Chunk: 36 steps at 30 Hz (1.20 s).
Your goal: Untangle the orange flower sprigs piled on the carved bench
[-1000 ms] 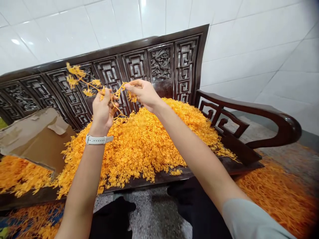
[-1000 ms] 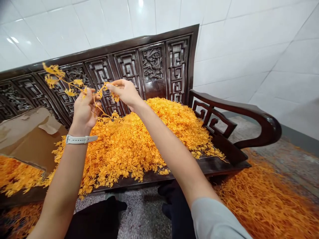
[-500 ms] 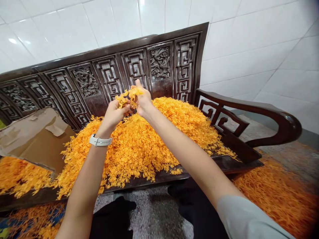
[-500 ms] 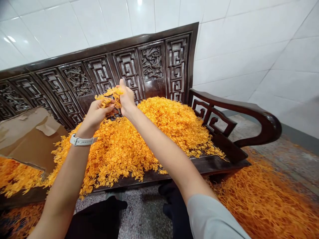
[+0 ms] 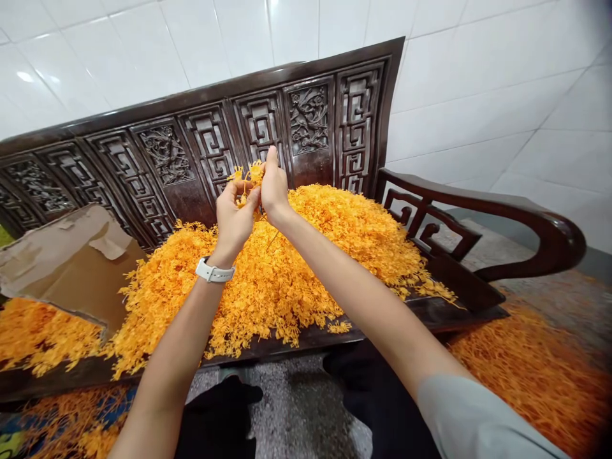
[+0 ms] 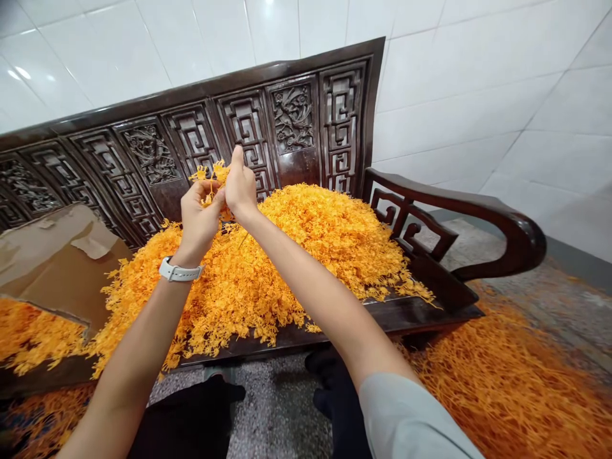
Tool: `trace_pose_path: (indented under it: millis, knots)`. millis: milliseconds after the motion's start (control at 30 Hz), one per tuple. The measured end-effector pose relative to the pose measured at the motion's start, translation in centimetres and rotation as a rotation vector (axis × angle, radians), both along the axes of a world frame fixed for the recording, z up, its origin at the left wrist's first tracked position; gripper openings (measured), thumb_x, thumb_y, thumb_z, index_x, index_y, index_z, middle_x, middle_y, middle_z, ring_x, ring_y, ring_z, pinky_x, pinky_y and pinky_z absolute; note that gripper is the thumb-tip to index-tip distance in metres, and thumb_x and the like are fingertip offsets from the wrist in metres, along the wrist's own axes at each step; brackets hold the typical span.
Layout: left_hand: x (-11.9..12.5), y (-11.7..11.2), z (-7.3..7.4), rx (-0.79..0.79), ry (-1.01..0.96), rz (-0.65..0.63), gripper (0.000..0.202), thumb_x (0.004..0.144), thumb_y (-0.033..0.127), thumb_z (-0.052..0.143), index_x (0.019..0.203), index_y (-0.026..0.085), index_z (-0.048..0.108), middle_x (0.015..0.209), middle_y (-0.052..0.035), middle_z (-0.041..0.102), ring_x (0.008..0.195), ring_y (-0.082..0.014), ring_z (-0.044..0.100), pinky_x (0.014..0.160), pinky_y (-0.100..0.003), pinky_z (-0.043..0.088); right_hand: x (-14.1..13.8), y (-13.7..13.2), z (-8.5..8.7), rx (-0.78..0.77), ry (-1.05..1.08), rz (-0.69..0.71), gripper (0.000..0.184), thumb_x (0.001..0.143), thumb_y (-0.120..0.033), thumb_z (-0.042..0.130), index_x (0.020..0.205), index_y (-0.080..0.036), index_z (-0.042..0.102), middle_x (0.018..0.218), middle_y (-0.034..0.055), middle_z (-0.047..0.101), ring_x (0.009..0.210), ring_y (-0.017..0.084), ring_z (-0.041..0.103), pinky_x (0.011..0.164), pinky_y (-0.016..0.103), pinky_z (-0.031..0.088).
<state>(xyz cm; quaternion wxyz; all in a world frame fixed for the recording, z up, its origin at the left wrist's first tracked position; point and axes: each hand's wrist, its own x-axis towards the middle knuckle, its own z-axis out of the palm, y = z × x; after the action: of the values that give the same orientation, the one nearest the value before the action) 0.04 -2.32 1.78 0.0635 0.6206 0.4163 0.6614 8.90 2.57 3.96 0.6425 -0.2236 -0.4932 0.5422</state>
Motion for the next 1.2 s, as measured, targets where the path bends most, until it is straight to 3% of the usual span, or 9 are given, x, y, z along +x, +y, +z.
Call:
trace_pose_path:
  millis: [100, 200, 300, 433, 567, 700, 800, 1033, 1200]
  knots:
    - [0.3, 0.1, -0.3, 0.022, -0.095, -0.077, 0.017, 0.090, 0.033, 0.079, 0.087, 0.021, 0.067, 0.088, -0.0034, 0.068, 0.078, -0.0144, 0.060, 0.076, -0.027, 0.051, -0.2, 0.2, 0.1, -0.017, 0.052, -0.159, 0.068, 0.090, -0.089, 0.041, 0.071, -0.025, 0.046, 0.062, -0.0024, 0.042, 0.059, 0.014, 0.042, 0.057, 0.028, 0.034]
    - [0.7, 0.2, -0.4, -0.010, -0.258, -0.187, 0.019, 0.088, 0.032, 0.079, 0.087, 0.022, 0.064, 0.086, -0.0016, 0.063, 0.073, -0.0118, 0.057, 0.068, -0.024, 0.049, -0.2, 0.2, 0.2, 0.001, 0.052, -0.124, 0.069, 0.092, -0.088, 0.037, 0.070, -0.024, 0.048, 0.060, -0.0032, 0.038, 0.057, 0.013, 0.039, 0.056, 0.027, 0.032]
    - [1.0, 0.0, -0.1, -0.178, -0.416, -0.286, 0.020, 0.085, 0.027, 0.078, 0.084, 0.022, 0.058, 0.077, 0.0013, 0.058, 0.060, -0.0089, 0.050, 0.054, -0.020, 0.042, 0.0, 0.1, 0.4, -0.034, 0.065, -0.024, 0.070, 0.093, -0.089, 0.034, 0.072, -0.025, 0.051, 0.056, -0.0041, 0.034, 0.052, 0.013, 0.034, 0.052, 0.026, 0.030]
    - [0.9, -0.9, 1.0, -0.390, -0.471, -0.424, 0.024, 0.077, 0.015, 0.074, 0.078, 0.021, 0.051, 0.064, 0.0039, 0.052, 0.048, -0.0067, 0.043, 0.044, -0.018, 0.035, 0.4, -0.1, 0.3, -0.091, 0.039, 0.154, 0.072, 0.092, -0.091, 0.038, 0.069, -0.024, 0.051, 0.051, -0.0052, 0.034, 0.046, 0.011, 0.031, 0.046, 0.025, 0.029]
    - [0.1, -1.5, 1.7, -0.449, -0.481, -0.510, 0.025, 0.069, 0.009, 0.072, 0.075, 0.020, 0.050, 0.062, 0.0036, 0.050, 0.046, -0.0059, 0.043, 0.041, -0.018, 0.029, 0.5, -0.4, 0.1, -0.152, 0.033, 0.279, 0.070, 0.091, -0.090, 0.043, 0.068, -0.024, 0.050, 0.048, -0.0042, 0.041, 0.044, 0.011, 0.036, 0.043, 0.025, 0.031]
    - [-0.7, -1.5, 1.4, -0.477, -0.365, -0.636, 0.019, 0.072, 0.017, 0.073, 0.077, 0.020, 0.055, 0.060, 0.0033, 0.049, 0.038, -0.0034, 0.031, 0.040, -0.023, 0.025, 0.9, -0.3, 0.1, -0.233, 0.008, 0.462, 0.071, 0.092, -0.092, 0.036, 0.068, -0.025, 0.048, 0.045, -0.0034, 0.043, 0.042, 0.012, 0.038, 0.041, 0.026, 0.031]
    - [-0.9, -1.5, 0.9, -0.457, -0.325, -0.689, 0.019, 0.076, 0.025, 0.073, 0.076, 0.019, 0.055, 0.058, 0.0041, 0.045, 0.035, -0.0023, 0.024, 0.042, -0.027, 0.027, 1.3, 0.2, 0.1, -0.262, -0.004, 0.595, 0.072, 0.092, -0.093, 0.033, 0.066, -0.026, 0.043, 0.044, -0.0042, 0.040, 0.040, 0.012, 0.036, 0.040, 0.026, 0.029]
    - [-1.0, -2.3, 0.9, -0.268, -0.218, -0.651, 0.052, 0.072, 0.053, 0.080, 0.067, 0.021, 0.039, 0.051, 0.0077, 0.027, 0.034, -0.0040, 0.021, 0.045, -0.031, 0.027, 1.1, 0.0, 0.9, -0.101, 0.143, 0.667, 0.071, 0.097, -0.087, 0.033, 0.062, -0.026, 0.023, 0.044, -0.0078, 0.020, 0.040, 0.008, 0.017, 0.038, 0.022, 0.020]
    - [-1.0, -3.1, 0.6, -0.207, -0.244, -0.736, 0.062, 0.068, 0.057, 0.082, 0.065, 0.021, 0.032, 0.046, 0.0083, 0.026, 0.031, -0.0041, 0.015, 0.039, -0.029, 0.024, 1.9, -0.8, 1.6, -0.026, 0.117, 0.797, 0.071, 0.096, -0.087, 0.035, 0.063, -0.026, 0.019, 0.044, -0.0073, 0.018, 0.040, 0.008, 0.012, 0.037, 0.022, 0.016]
